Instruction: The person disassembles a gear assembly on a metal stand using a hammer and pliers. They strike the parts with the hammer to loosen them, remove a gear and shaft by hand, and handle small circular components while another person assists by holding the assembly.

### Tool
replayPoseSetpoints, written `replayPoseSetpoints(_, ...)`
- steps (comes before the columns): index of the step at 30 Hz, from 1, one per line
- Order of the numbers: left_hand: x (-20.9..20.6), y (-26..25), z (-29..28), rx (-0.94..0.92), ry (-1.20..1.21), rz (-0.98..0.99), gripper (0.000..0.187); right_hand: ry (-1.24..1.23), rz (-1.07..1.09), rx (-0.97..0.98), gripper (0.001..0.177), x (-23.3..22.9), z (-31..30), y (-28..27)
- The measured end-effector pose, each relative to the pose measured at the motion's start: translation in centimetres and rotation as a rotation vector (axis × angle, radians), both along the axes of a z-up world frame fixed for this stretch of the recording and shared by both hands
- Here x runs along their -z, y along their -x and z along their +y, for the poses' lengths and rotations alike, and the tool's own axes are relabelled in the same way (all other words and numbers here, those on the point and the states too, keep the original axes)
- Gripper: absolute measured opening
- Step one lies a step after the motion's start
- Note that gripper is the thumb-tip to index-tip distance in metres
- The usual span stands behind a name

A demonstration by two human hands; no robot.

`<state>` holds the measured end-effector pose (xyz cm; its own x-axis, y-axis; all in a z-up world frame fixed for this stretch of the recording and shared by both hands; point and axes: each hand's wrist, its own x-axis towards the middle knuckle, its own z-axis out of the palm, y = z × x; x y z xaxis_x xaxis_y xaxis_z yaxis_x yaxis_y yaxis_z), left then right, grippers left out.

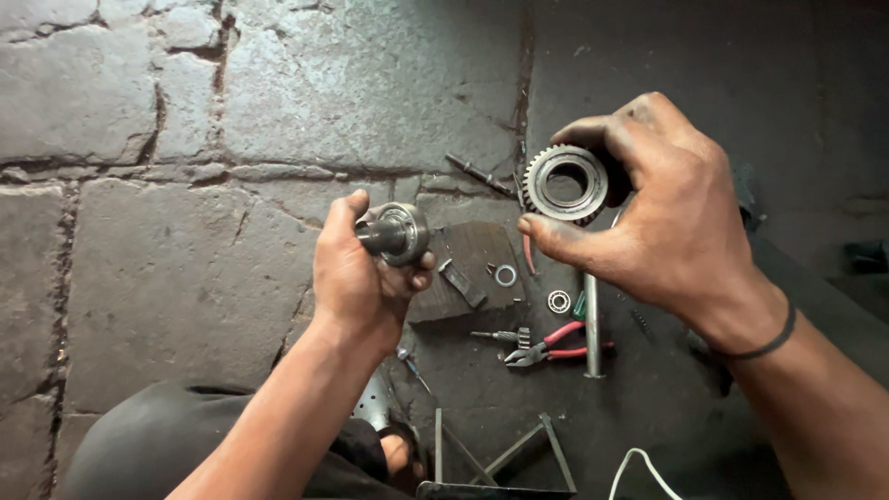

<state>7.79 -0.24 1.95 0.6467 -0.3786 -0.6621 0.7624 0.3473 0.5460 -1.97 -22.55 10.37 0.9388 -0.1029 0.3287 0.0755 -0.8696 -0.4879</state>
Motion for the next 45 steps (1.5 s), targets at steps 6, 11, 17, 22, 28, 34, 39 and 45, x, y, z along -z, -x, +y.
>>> replayPoseSetpoints(6, 0.0, 0.0, -0.1, 0.0, -0.02, -0.038, 0.046, 0.027, 0.011, 0.015, 0.056, 0.3, -0.2, 0.1)
replayPoseSetpoints(11, 0.4, -0.1, 0.1, -0.013, -0.042, -0.024, 0.043, 0.046, 0.025, 0.012, 0.056, 0.5, -0.2, 0.2)
replayPoseSetpoints(17, 0.2, -0.1, 0.1, -0.067, -0.036, -0.023, 0.035, 0.059, 0.031, 0.017, 0.055, 0.4, 0.1, 0.1)
replayPoseSetpoints(22, 0.3, -0.3, 0.0, -0.088, -0.111, -0.037, 0.033, 0.066, 0.035, 0.001, 0.058, 0.8, 0.0, 0.0)
replayPoseSetpoints(28, 0.5, -0.1, -0.5, -0.066, -0.292, 0.021, 0.032, 0.029, 0.032, -0.015, 0.061, 0.5, 0.4, 0.2)
replayPoseSetpoints(34, -0.3, 0.2, -0.9, -0.063, -0.307, 0.07, 0.034, 0.006, 0.023, 0.002, 0.059, -0.2, 0.9, -0.2)
replayPoseSetpoints(39, 0.4, 0.2, -0.8, -0.048, -0.297, 0.043, 0.039, 0.007, 0.026, 0.002, 0.058, 0.3, 0.7, 0.3)
replayPoseSetpoints(45, 0.5, 0.1, -0.9, -0.049, -0.311, 0.07, 0.037, 0.006, 0.018, -0.012, 0.059, 0.5, 0.5, 0.3)
